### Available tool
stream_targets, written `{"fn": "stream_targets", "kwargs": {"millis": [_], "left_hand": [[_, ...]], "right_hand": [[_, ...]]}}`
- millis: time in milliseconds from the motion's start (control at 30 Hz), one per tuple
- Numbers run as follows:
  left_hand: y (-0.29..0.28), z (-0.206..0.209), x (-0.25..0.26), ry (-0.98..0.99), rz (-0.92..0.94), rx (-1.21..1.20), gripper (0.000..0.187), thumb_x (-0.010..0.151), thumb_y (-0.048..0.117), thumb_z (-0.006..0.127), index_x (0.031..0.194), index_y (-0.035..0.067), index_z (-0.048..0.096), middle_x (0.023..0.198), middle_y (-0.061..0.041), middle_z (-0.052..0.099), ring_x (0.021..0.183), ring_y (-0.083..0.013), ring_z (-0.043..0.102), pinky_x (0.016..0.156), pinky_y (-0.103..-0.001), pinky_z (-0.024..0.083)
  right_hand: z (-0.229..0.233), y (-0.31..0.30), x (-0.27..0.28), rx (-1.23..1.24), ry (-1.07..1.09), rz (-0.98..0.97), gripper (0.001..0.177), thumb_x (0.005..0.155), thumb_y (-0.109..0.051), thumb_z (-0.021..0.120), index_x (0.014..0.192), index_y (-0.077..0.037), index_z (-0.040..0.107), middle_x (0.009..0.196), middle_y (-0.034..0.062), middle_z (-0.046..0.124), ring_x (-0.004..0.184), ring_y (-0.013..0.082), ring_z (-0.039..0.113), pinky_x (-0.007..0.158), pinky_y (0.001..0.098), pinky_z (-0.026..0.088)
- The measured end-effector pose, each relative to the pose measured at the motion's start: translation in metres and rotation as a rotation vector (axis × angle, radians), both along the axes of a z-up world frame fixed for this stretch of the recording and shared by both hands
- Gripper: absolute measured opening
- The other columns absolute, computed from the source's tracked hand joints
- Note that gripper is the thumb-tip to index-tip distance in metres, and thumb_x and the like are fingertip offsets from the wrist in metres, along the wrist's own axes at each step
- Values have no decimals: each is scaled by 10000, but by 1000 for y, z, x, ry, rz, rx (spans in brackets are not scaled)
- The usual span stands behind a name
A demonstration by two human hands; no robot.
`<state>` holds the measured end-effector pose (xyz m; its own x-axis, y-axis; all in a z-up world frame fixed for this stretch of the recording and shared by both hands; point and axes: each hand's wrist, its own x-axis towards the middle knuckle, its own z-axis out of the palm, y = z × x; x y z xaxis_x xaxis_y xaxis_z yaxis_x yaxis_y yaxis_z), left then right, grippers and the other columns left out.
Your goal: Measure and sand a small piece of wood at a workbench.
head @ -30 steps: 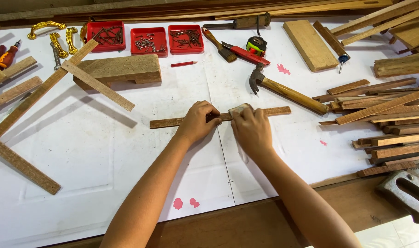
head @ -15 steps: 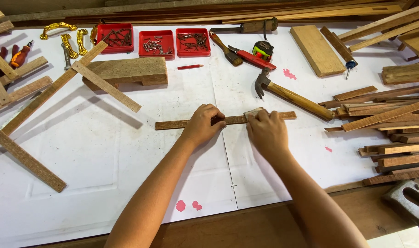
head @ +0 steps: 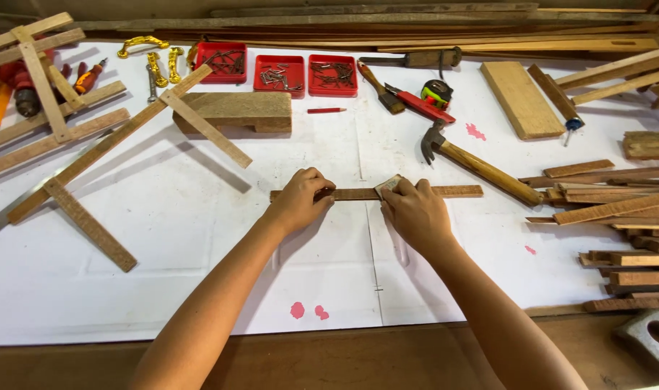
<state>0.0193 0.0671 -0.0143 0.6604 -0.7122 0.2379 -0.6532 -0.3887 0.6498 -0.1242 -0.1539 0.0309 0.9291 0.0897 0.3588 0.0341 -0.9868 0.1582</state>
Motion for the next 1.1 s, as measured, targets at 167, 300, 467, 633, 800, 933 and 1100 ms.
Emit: {"fn": "stream_targets", "kwargs": {"millis": [167,300,467,633,800,933,1100], "left_hand": [[20,-3,-5,54,103,-73,216,882,222,772,1062,102,774,1052,-36,648,1076,-249,590,948,-373,522],[15,-9,0,44,104,-77,211,855,216,786,1031,100,776,1042,-48,659,1073,-259,592,957,-387,516],[19,-9,0,1,90,-125,225,860,231,796,984,55,731,1061,-69,658,1073,-275,594,955,-399,517],[17,0,-2,99,95,-29,220,894,269,771,974,70,721,1044,-37,652,1055,-231,602,947,-380,527],[17,6,-6,128,115,-31,197,893,250,764,962,73,712,1041,-23,647,1058,-215,592,946,-363,532],[17,5,-4,135,110,-36,188,880,231,770,969,75,714,1037,-33,652,1066,-219,592,954,-362,537],[17,5,-5,96,106,-60,208,876,235,787,980,67,724,1060,-57,651,1069,-251,596,961,-381,532]], "right_hand": [[3,22,12,29,75,-68,191,916,-307,728,1050,-187,792,936,30,694,804,272,608,618,364,553],[-6,62,26,-3,-21,-17,188,879,-284,738,1011,-159,785,950,61,693,809,286,625,640,397,554],[-6,77,34,-6,-6,80,234,872,-298,746,1054,-156,784,915,54,687,809,283,627,662,394,552],[2,27,17,-22,82,101,258,896,-345,729,1099,-201,797,977,17,716,789,263,628,664,380,566],[3,19,9,-20,112,-86,259,925,-357,713,1106,-194,803,975,18,710,810,267,627,613,357,571],[-3,56,23,-66,3,-79,231,908,-303,723,1079,-170,803,956,34,700,819,271,632,629,362,569],[-9,85,38,-122,-5,-15,263,862,-310,753,1056,-132,767,896,66,663,821,267,638,628,368,554]]}}
